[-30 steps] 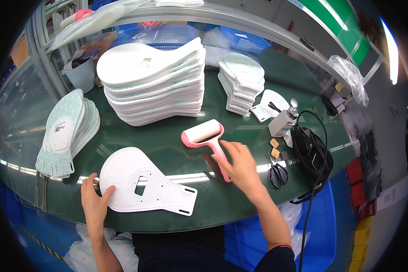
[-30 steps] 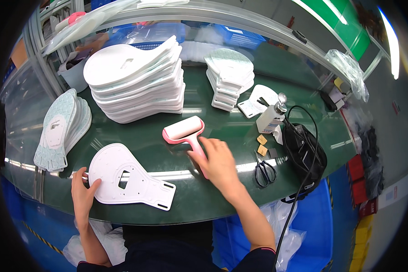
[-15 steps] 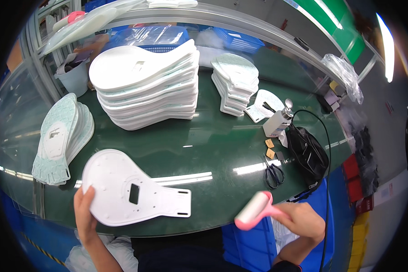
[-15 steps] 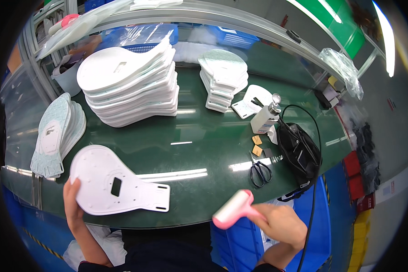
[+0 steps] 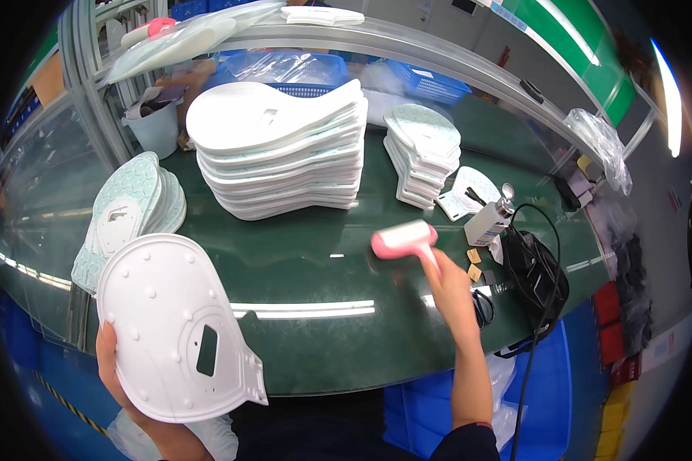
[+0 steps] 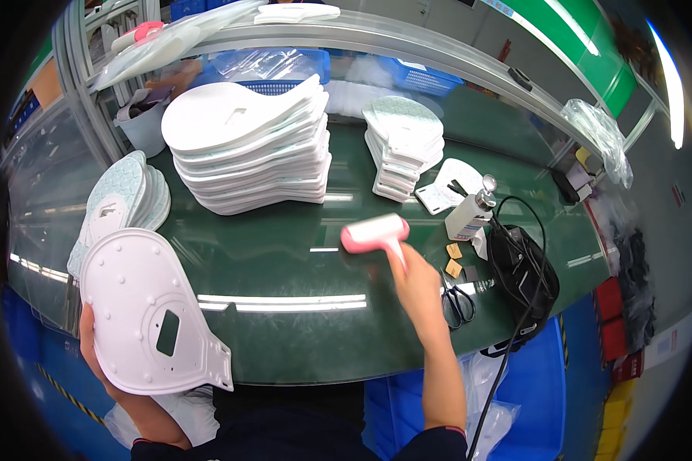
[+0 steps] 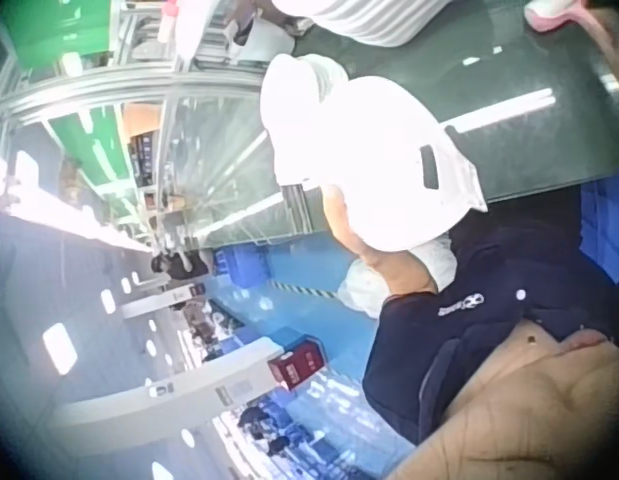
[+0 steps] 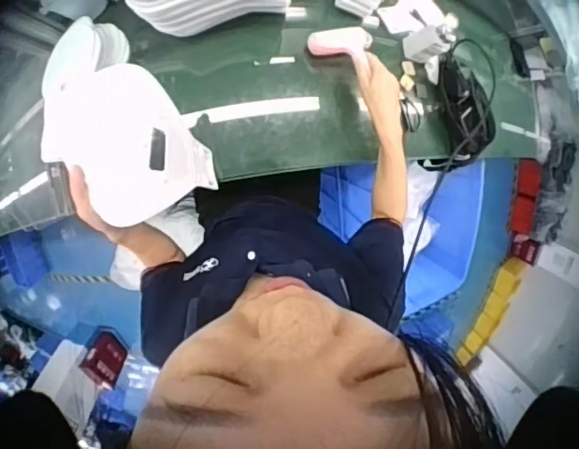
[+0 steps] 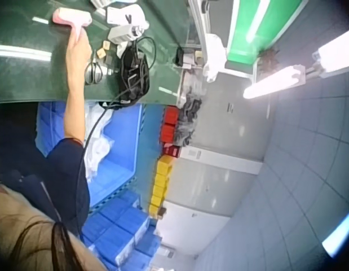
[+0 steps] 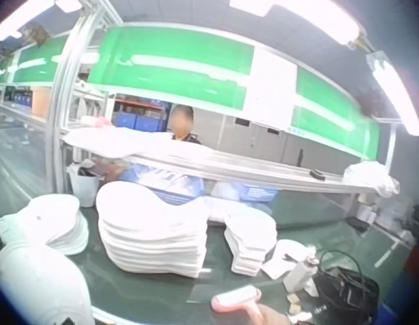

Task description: The person uses a small sanding block to smooth the edges of white plastic shoe insoles. They then use a pink lint roller to clean the surface of the insoles. The person handles the insoles one at a time, flipping them over to treat both sides before stacking them.

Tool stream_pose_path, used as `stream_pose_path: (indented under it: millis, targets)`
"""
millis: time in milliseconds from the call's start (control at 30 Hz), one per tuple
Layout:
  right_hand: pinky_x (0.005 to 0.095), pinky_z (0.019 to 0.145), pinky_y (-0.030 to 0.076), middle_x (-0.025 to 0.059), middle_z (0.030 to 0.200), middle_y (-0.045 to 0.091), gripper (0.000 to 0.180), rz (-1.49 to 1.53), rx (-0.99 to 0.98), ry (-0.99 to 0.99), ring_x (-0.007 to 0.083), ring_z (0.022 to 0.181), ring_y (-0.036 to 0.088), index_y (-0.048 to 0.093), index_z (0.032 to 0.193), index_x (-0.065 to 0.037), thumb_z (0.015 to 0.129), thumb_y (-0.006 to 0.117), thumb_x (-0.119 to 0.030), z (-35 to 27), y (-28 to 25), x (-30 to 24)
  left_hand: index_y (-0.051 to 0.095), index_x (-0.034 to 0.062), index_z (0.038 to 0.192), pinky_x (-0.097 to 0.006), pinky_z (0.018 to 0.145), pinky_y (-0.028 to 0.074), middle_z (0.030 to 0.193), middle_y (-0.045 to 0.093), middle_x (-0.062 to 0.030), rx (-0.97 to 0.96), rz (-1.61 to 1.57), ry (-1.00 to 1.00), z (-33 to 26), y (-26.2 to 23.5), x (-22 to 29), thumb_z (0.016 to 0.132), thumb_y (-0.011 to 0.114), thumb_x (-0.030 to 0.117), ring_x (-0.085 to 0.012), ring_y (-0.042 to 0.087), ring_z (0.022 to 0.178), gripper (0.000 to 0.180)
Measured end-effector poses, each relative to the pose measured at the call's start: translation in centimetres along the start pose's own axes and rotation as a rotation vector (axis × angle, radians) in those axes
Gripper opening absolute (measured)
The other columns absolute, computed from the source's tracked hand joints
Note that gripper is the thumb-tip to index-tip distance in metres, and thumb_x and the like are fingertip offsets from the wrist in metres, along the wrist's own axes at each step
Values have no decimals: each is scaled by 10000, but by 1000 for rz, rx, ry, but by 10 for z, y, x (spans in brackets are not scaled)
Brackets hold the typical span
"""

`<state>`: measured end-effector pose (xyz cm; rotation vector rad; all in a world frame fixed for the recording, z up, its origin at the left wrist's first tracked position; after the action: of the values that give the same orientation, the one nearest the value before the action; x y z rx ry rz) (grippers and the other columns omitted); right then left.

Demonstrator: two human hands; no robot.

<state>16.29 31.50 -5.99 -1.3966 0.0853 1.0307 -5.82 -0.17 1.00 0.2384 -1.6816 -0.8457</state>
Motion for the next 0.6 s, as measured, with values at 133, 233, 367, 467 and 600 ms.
stream_pose_path:
  millis: [133,233,367,467,600]
  targets:
    - [307,594,429,185,723,573,257,-76,48,106,248,630,576,571,1021,8,851,520,-178,-95,-50,5,449,-27,1176,-344,760,509,1097,543,-178,76,-73,-50,-4,12,-6,895,386,267,-230,591,909,412]
    - [305,567,430,159,676,576,227,-170,79,188,210,599,579,600,980,0,828,533,-154,-165,-83,1,446,-18,1181,-365,742,517,1101,538,-189,114,-56,-11,2,-3,-5,880,390,294,-246,592,901,437]
    - [289,524,421,143,632,572,224,-243,-125,382,183,553,573,612,960,-3,816,542,-160,-182,-105,-13,448,-16,1180,-365,742,517,1100,539,-189,168,-53,30,13,-22,15,880,391,296,-246,593,900,437]
    - [310,571,434,171,707,581,242,-129,-107,268,262,630,584,599,990,-8,814,550,-167,-150,-90,2,449,-15,1179,-365,741,517,1099,540,-188,161,-54,35,13,-29,21,879,392,297,-247,593,900,437]
    - [326,573,432,213,735,574,255,-9,-149,170,304,631,589,587,1007,-10,829,538,-185,-65,-46,-3,451,-14,1177,-366,741,517,1098,540,-187,153,-55,34,8,-31,21,878,393,300,-247,593,899,438]
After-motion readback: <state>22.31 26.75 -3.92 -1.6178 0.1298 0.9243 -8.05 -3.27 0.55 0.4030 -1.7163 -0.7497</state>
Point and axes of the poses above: each hand's wrist, its own z-axis towards the middle knuckle, its own y-axis out of the palm, x = y × z, the point moved 3 cm from there along z, towards the middle knuckle
